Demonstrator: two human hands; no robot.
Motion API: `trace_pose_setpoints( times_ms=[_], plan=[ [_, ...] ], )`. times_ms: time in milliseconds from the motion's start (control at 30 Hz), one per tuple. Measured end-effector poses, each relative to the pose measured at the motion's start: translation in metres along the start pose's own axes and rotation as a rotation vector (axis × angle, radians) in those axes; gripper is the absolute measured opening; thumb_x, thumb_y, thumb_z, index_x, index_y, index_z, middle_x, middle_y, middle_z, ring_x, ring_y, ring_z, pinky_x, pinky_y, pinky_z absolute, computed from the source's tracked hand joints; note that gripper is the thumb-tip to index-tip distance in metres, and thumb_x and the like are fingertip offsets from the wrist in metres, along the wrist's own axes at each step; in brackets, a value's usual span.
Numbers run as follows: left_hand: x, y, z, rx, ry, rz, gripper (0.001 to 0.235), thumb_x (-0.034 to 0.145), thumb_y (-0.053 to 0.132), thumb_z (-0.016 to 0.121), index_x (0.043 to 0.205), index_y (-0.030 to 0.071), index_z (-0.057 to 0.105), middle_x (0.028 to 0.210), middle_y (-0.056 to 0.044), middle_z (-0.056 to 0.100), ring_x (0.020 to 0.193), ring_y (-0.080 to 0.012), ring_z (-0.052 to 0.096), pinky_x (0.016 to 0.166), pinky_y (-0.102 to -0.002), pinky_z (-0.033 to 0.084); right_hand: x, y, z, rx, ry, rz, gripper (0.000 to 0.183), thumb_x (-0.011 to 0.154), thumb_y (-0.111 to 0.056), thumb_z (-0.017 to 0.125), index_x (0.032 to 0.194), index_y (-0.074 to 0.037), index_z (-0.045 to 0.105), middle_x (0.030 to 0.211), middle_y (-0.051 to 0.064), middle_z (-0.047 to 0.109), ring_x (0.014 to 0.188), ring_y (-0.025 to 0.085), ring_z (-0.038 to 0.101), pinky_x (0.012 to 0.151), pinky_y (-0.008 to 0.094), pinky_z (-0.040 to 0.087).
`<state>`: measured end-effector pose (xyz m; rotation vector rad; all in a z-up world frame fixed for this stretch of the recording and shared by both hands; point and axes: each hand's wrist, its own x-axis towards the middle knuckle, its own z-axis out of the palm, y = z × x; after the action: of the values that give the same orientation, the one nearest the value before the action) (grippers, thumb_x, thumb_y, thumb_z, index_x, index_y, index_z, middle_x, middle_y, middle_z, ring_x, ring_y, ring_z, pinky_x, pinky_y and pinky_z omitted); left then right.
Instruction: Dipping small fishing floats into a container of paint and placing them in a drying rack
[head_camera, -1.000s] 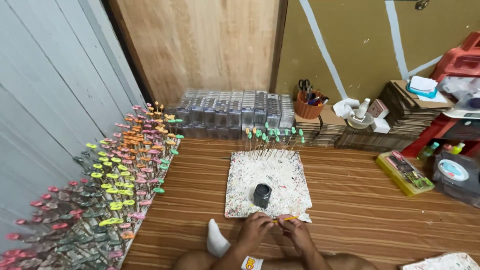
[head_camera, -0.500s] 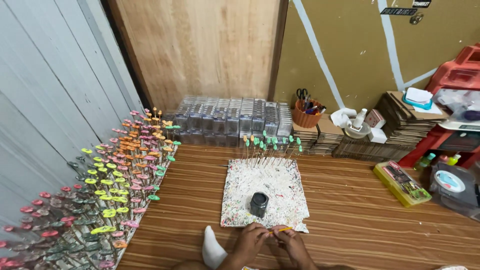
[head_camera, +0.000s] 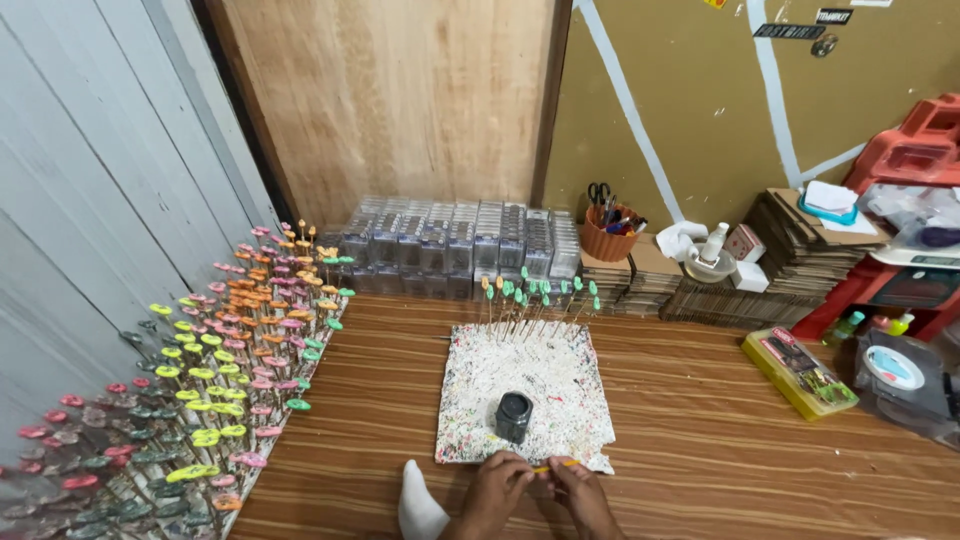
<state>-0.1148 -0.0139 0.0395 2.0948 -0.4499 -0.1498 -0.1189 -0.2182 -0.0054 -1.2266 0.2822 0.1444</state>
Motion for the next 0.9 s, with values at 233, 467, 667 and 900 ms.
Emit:
trace_pose_setpoints(
  times_ms=[233,467,667,900],
  plan=[
    [0.011,-0.007,-0.003,-0.031,0.180,0.051,0.016,0.096,0.026,0.068,0.102,0.014,0.076,0.112,0.002,0.064,0.100,-0.0156,0.065,0.084,-0.030,0.059,0.009,-0.007,-0.004,0.109,0.090,0.017,0.033,0.100,-0.022,0.062,0.115,0.005,0.071,0.093,0.020,0.071,0.079,0.026,0.059,0.084,0.042,0.049],
    [0.026,0.000,-0.045,-0.040,0.288,-0.046,0.023,0.098,0.032,0.061,0.115,0.019,0.070,0.122,-0.001,0.067,0.109,-0.0181,0.065,0.092,-0.038,0.057,0.018,-0.049,-0.016,0.065,0.175,-0.108,0.033,0.103,-0.028,0.054,0.116,-0.001,0.068,0.105,0.017,0.074,0.093,0.027,0.063,0.091,0.044,0.050],
    [0.033,0.008,-0.116,0.117,0.183,-0.056,0.058,0.097,0.038,0.061,0.151,0.028,0.041,0.154,-0.006,0.047,0.131,-0.0287,0.054,0.103,-0.050,0.052,-0.001,-0.102,-0.026,-0.417,0.154,-0.378,0.037,0.104,-0.026,0.047,0.127,-0.007,0.068,0.125,0.014,0.073,0.113,0.029,0.067,0.097,0.046,0.056],
    [0.022,-0.040,-0.129,0.040,0.371,-0.171,0.083,0.093,0.049,0.062,0.161,0.017,0.028,0.157,-0.017,0.043,0.136,-0.0346,0.051,0.107,-0.050,0.046,-0.002,-0.116,-0.054,-1.164,0.295,-0.619,0.043,0.106,-0.039,0.036,0.137,-0.022,0.059,0.138,0.010,0.063,0.117,0.027,0.065,0.098,0.046,0.057]
  ],
)
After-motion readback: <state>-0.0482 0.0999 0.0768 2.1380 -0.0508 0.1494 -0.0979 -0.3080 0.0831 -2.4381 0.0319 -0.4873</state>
